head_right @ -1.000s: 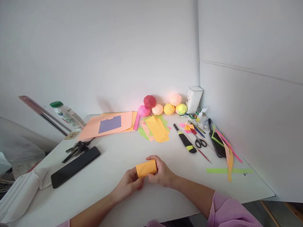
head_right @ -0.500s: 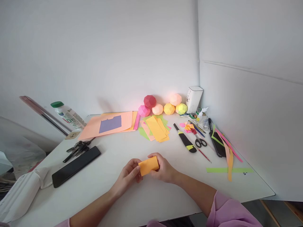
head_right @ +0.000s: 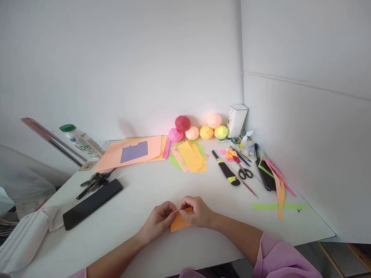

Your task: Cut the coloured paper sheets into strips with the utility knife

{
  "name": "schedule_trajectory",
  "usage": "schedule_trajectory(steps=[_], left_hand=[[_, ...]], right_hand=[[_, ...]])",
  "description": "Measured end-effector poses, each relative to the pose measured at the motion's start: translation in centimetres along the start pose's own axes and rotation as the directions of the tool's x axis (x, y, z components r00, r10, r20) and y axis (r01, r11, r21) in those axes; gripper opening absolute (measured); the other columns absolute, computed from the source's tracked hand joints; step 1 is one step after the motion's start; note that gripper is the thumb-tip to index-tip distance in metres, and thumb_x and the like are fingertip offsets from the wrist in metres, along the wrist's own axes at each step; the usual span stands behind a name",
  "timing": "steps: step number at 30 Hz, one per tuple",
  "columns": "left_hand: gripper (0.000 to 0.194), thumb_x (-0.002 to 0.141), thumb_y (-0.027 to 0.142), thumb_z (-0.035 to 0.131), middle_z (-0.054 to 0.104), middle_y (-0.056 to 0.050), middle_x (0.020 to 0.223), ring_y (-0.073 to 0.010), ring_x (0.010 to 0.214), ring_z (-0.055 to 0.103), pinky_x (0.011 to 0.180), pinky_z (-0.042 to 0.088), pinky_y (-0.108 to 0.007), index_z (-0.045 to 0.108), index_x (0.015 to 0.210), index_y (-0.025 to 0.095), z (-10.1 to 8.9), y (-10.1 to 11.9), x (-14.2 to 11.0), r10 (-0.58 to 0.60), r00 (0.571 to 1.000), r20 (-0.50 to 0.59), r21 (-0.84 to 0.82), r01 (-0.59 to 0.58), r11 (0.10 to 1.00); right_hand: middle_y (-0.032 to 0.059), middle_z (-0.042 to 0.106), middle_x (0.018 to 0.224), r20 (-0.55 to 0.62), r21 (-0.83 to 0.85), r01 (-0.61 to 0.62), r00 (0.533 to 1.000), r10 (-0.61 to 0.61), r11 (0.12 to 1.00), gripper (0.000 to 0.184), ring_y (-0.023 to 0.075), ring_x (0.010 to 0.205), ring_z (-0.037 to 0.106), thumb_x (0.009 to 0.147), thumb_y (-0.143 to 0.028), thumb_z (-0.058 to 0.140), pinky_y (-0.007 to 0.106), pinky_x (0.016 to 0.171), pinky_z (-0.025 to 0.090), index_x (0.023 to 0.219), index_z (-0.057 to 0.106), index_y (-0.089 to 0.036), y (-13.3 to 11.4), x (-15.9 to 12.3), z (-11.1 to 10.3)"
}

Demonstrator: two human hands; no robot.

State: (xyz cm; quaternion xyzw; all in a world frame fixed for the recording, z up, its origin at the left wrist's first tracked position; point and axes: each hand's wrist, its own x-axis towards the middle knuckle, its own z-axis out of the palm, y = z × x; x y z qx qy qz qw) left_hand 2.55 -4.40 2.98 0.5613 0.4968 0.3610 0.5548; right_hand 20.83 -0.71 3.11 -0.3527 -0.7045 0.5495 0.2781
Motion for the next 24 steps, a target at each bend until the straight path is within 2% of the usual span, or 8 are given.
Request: schedule_trajectory(steps=[4,13,19,24], left_hand=[[0.032,0.076,0.049,0.060,0.048,0.003,0.060,-0.0092,0.053,0.040,0.050,0.033,-0.024,0.051,0.070,0.018,-0.1,0.0,0.0,0.004,1.000,0.000,0.015,-0.004,1.000],[0.027,0.074,0.042,0.061,0.046,0.004,0.059,-0.0090,0.054,0.037,0.051,0.030,-0.023,0.049,0.067,0.019,0.1,0.0,-0.2,0.015,1.000,0.024,0.024,-0.015,1.000],[0.031,0.072,0.045,0.065,0.046,0.004,0.058,-0.0083,0.053,0.038,0.049,0.031,-0.022,0.050,0.066,0.018,-0.3,0.2,-0.2,-0.005,0.999,-0.049,-0.002,0.005,1.000],[0.041,0.068,0.057,0.066,0.046,0.005,0.058,-0.0083,0.051,0.041,0.047,0.033,-0.021,0.050,0.067,0.019,-0.9,1.0,0.1,-0.058,0.991,-0.124,-0.106,0.045,0.993]], right_hand=[[-0.0004,0.059,0.077,-0.008,-0.003,-0.029,1.000,0.029,1.000,0.010,0.0117,0.064,0.050,0.074,-0.021,0.058,0.024,0.056,0.039,0.084,0.058,-0.018,0.0,-0.1,0.1],[-0.0046,0.051,0.061,0.005,-0.029,-0.079,0.997,0.080,0.996,0.002,0.0079,0.051,0.041,0.069,-0.017,0.056,0.021,0.046,0.032,0.071,0.056,-0.018,-0.2,0.0,0.1],[-0.0058,0.047,0.054,-0.004,-0.024,-0.091,0.996,0.091,0.996,0.004,0.0077,0.048,0.040,0.066,-0.017,0.057,0.022,0.045,0.033,0.065,0.053,-0.018,-0.6,0.4,-1.0],[-0.0050,0.050,0.055,-0.069,0.031,-0.138,0.988,0.140,0.990,0.009,0.0094,0.049,0.046,0.068,-0.022,0.060,0.023,0.047,0.038,0.068,0.051,-0.019,-0.1,1.0,-2.4]])
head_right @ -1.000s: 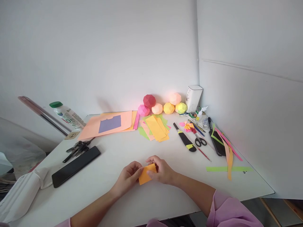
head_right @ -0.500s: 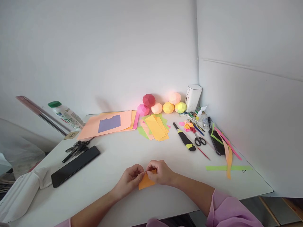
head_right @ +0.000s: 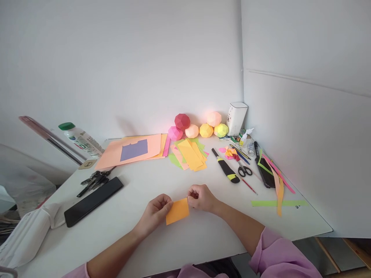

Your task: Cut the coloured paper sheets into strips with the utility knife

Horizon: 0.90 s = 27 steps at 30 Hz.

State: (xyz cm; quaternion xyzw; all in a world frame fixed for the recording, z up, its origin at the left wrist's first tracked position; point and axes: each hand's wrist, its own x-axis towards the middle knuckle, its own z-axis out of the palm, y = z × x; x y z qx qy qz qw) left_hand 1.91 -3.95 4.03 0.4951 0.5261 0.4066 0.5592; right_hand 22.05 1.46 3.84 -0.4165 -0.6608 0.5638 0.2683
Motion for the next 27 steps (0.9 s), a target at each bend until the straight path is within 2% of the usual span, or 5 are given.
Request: schedule_trajectory(steps=[4,7,10,21,27], left_hand=[[0.045,0.067,0.061,0.066,0.047,0.005,0.060,-0.0086,0.052,0.044,0.048,0.038,-0.022,0.049,0.066,0.019,-0.1,0.5,0.2,-0.023,0.999,-0.049,-0.046,0.020,0.999],[0.047,0.067,0.063,0.065,0.049,0.005,0.059,-0.0083,0.050,0.045,0.048,0.038,-0.022,0.050,0.069,0.019,0.1,0.0,0.3,-0.046,0.999,0.001,-0.069,0.046,0.997],[0.047,0.068,0.064,0.064,0.052,0.004,0.059,-0.0089,0.049,0.047,0.048,0.039,-0.023,0.050,0.071,0.019,0.3,-0.7,0.4,-0.061,0.996,0.070,-0.069,0.066,0.995],[0.035,0.081,0.054,0.054,0.054,0.005,0.055,-0.0100,0.050,0.048,0.053,0.039,-0.024,0.044,0.074,0.021,-0.1,-0.3,0.1,-0.006,1.000,-0.023,-0.083,0.004,0.997],[0.038,0.079,0.056,0.056,0.045,0.010,0.050,-0.0067,0.041,0.037,0.044,0.028,-0.021,0.041,0.074,0.022,-0.2,-0.7,0.4,-0.074,0.986,0.152,0.002,0.074,0.997]], right_hand=[[-0.0040,0.052,0.062,-0.027,0.072,0.013,1.000,-0.011,0.997,0.016,0.0103,0.055,0.049,0.078,-0.031,0.058,0.024,0.052,0.042,0.075,0.047,-0.020,-0.2,-0.1,0.1],[-0.0023,0.053,0.071,0.057,0.109,0.033,0.998,-0.039,0.994,0.023,0.0105,0.059,0.049,0.081,-0.040,0.059,0.023,0.052,0.041,0.089,0.052,-0.019,-0.2,-0.5,0.8],[-0.0027,0.050,0.068,0.107,0.026,0.035,0.994,-0.037,0.999,0.027,0.0099,0.056,0.043,0.081,-0.045,0.060,0.023,0.049,0.036,0.084,0.058,-0.018,0.2,-0.6,1.2],[-0.0033,0.048,0.061,-0.054,0.068,-0.011,0.998,0.015,0.998,0.035,0.0110,0.054,0.043,0.078,-0.053,0.061,0.024,0.048,0.037,0.076,0.055,-0.019,0.4,-0.1,0.5],[-0.0039,0.048,0.060,-0.020,0.027,0.004,1.000,-0.003,1.000,0.032,0.0102,0.051,0.042,0.080,-0.050,0.060,0.024,0.046,0.037,0.079,0.058,-0.018,0.4,-0.1,0.6]])
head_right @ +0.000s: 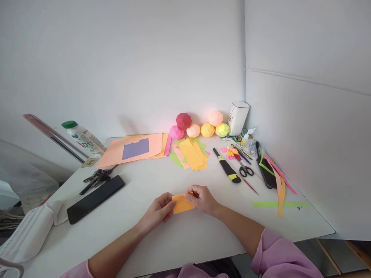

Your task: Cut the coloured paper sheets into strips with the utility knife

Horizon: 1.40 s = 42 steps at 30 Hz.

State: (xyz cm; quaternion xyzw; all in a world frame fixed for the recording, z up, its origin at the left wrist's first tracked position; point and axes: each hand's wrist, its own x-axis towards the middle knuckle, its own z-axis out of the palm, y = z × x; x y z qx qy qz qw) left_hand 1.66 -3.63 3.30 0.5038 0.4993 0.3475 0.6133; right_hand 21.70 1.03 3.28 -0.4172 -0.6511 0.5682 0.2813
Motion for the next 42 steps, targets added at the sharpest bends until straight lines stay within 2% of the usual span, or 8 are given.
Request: schedule_trajectory(steps=[8,12,15,21,25,30,36,42], left_hand=[[0.043,0.076,0.053,0.063,0.046,0.009,0.044,-0.0052,0.036,0.033,0.041,0.024,-0.021,0.036,0.064,0.022,-0.7,0.5,0.3,-0.004,0.990,-0.140,-0.099,-0.010,0.995],[0.038,0.076,0.047,0.066,0.052,0.006,0.052,-0.0066,0.042,0.045,0.045,0.036,-0.021,0.041,0.065,0.020,-2.4,1.4,0.7,0.012,0.894,-0.448,-0.339,-0.182,0.923],[0.025,0.075,0.036,0.068,0.059,0.002,0.066,-0.0068,0.047,0.050,0.045,0.040,-0.021,0.050,0.074,0.018,-3.6,1.8,1.3,-0.142,0.840,-0.524,-0.544,-0.202,0.815],[0.012,0.076,0.018,0.061,0.065,-0.005,0.072,-0.0089,0.047,0.054,0.044,0.043,-0.022,0.058,0.087,0.013,-3.0,1.3,1.8,-0.322,0.874,-0.364,-0.622,0.030,0.782],[0.026,0.073,0.029,0.067,0.064,-0.002,0.071,-0.0094,0.049,0.054,0.046,0.043,-0.023,0.058,0.092,0.015,-2.0,0.6,1.4,-0.196,0.953,-0.231,-0.436,0.078,0.896],[0.032,0.069,0.041,0.068,0.062,0.001,0.068,-0.0082,0.048,0.051,0.047,0.041,-0.023,0.057,0.087,0.017,-1.3,0.4,1.1,-0.116,0.975,-0.190,-0.261,0.064,0.963],[0.032,0.069,0.043,0.067,0.060,0.002,0.067,-0.0079,0.049,0.051,0.048,0.041,-0.023,0.057,0.084,0.017,-1.4,0.7,1.3,-0.103,0.988,-0.115,-0.213,0.076,0.974],[0.033,0.070,0.044,0.070,0.061,0.001,0.067,-0.0093,0.051,0.054,0.048,0.043,-0.023,0.058,0.084,0.017,-2.9,0.6,2.0,-0.123,0.992,0.015,-0.258,0.123,0.958]], right_hand=[[-0.0017,0.055,0.067,-0.008,0.020,0.028,1.000,-0.028,0.999,0.033,0.0087,0.051,0.042,0.086,-0.051,0.053,0.024,0.049,0.038,0.081,0.057,-0.018,-0.1,0.0,-0.2],[0.0014,0.060,0.072,-0.002,0.007,0.011,1.000,-0.011,1.000,0.033,0.0097,0.054,0.046,0.086,-0.050,0.054,0.024,0.051,0.042,0.085,0.060,-0.017,-0.1,0.0,-0.3],[0.0017,0.061,0.072,0.001,-0.010,0.007,1.000,-0.007,1.000,0.033,0.0102,0.055,0.047,0.086,-0.049,0.053,0.024,0.052,0.043,0.085,0.061,-0.017,0.3,0.1,-0.2],[0.0055,0.063,0.080,-0.128,-0.285,0.225,0.954,-0.270,0.932,0.026,0.0156,0.068,0.057,0.090,-0.039,0.047,0.028,0.058,0.049,0.083,0.062,-0.019,1.5,1.4,-1.1],[0.0161,0.055,0.125,-0.045,-0.713,0.385,0.809,-0.586,0.586,0.024,0.0284,0.122,0.045,0.089,-0.030,0.048,0.047,0.095,0.044,0.099,0.065,-0.018,1.9,3.8,-3.0],[0.0197,0.037,0.145,0.038,-0.901,0.184,0.935,-0.352,0.393,0.049,0.0304,0.137,0.028,0.091,-0.038,0.047,0.048,0.109,0.029,0.129,0.051,-0.009,3.1,5.9,-4.4],[0.0201,0.037,0.145,-0.023,-0.935,0.109,0.931,-0.365,0.338,0.048,0.0326,0.139,0.021,0.090,-0.041,0.045,0.047,0.111,0.022,0.126,0.055,-0.010,1.9,7.4,-3.7],[0.0092,0.009,0.158,-0.052,-0.953,0.008,0.980,-0.191,0.301,0.060,0.0350,0.142,-0.004,0.092,-0.049,0.036,0.054,0.111,0.003,0.145,0.033,-0.021,-1.8,15.6,-2.3]])
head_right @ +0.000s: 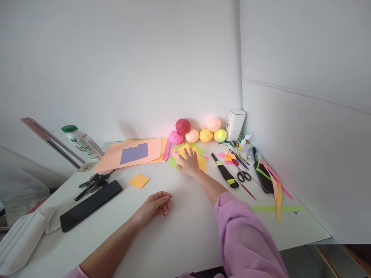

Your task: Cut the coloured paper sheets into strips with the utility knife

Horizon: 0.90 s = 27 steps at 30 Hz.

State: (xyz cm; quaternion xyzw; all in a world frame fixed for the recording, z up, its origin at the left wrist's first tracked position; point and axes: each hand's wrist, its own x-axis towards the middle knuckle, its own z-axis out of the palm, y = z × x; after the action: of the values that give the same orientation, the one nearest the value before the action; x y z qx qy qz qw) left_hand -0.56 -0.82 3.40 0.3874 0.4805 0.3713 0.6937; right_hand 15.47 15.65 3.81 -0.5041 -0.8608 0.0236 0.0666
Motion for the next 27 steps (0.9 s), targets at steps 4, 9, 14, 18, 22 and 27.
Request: schedule_trajectory(steps=[4,9,14,18,22,27], left_hand=[[0.034,0.069,0.044,0.072,0.062,-0.001,0.067,-0.0106,0.053,0.057,0.047,0.045,-0.023,0.058,0.084,0.016,-0.7,0.2,0.5,-0.040,0.999,0.029,-0.087,0.042,0.995],[0.034,0.069,0.043,0.073,0.062,0.000,0.067,-0.0103,0.052,0.056,0.047,0.046,-0.023,0.058,0.084,0.016,-0.7,-0.1,0.5,-0.037,0.999,0.027,-0.109,0.040,0.993],[0.034,0.069,0.043,0.072,0.062,0.000,0.068,-0.0099,0.053,0.056,0.048,0.045,-0.023,0.059,0.084,0.016,-0.3,-0.2,0.1,-0.032,0.999,0.024,-0.059,0.034,0.998],[0.032,0.071,0.044,0.070,0.063,-0.001,0.070,-0.0105,0.054,0.056,0.050,0.045,-0.024,0.059,0.085,0.016,-0.3,-0.1,0.0,-0.028,0.999,0.019,-0.037,0.029,0.999],[0.032,0.072,0.044,0.069,0.062,-0.001,0.070,-0.0106,0.054,0.056,0.051,0.045,-0.025,0.059,0.085,0.017,-0.3,-0.1,-0.1,-0.023,0.999,0.025,-0.021,0.024,0.999],[0.032,0.074,0.044,0.068,0.063,-0.001,0.073,-0.0108,0.056,0.056,0.052,0.044,-0.025,0.060,0.086,0.016,-0.2,-0.3,-0.2,-0.024,0.999,0.036,0.017,0.023,1.000]], right_hand=[[0.0065,0.014,0.157,0.158,0.011,-0.033,0.987,0.031,0.999,0.065,0.0373,0.142,0.004,0.091,-0.057,0.024,0.059,0.108,0.006,0.148,0.025,-0.026,0.0,3.3,0.9],[0.0035,0.007,0.158,0.216,0.002,-0.044,0.975,0.042,0.999,0.069,0.0352,0.143,-0.001,0.090,-0.062,0.015,0.058,0.109,0.001,0.150,0.017,-0.028,1.1,-0.1,2.0],[0.0038,0.006,0.158,0.212,0.006,-0.038,0.977,0.036,0.999,0.071,0.0343,0.143,-0.003,0.090,-0.065,0.014,0.057,0.109,-0.001,0.150,0.019,-0.028,1.6,-4.4,1.7],[0.0101,0.013,0.157,0.130,0.015,-0.062,0.990,0.060,0.998,0.069,0.0302,0.143,0.006,0.091,-0.059,0.027,0.048,0.112,0.009,0.148,0.025,-0.020,1.7,-5.3,0.3],[0.0212,0.029,0.149,0.047,-0.011,-0.114,0.992,0.114,0.993,0.072,0.0330,0.137,0.026,0.085,-0.051,0.048,0.043,0.106,0.027,0.141,0.035,-0.009,2.7,-7.3,-0.9],[0.0222,0.052,0.130,0.024,-0.070,-0.096,0.995,0.098,0.993,0.048,0.0319,0.127,0.041,0.084,-0.029,0.048,0.042,0.102,0.034,0.126,0.053,-0.006,3.4,-10.3,-0.5]])
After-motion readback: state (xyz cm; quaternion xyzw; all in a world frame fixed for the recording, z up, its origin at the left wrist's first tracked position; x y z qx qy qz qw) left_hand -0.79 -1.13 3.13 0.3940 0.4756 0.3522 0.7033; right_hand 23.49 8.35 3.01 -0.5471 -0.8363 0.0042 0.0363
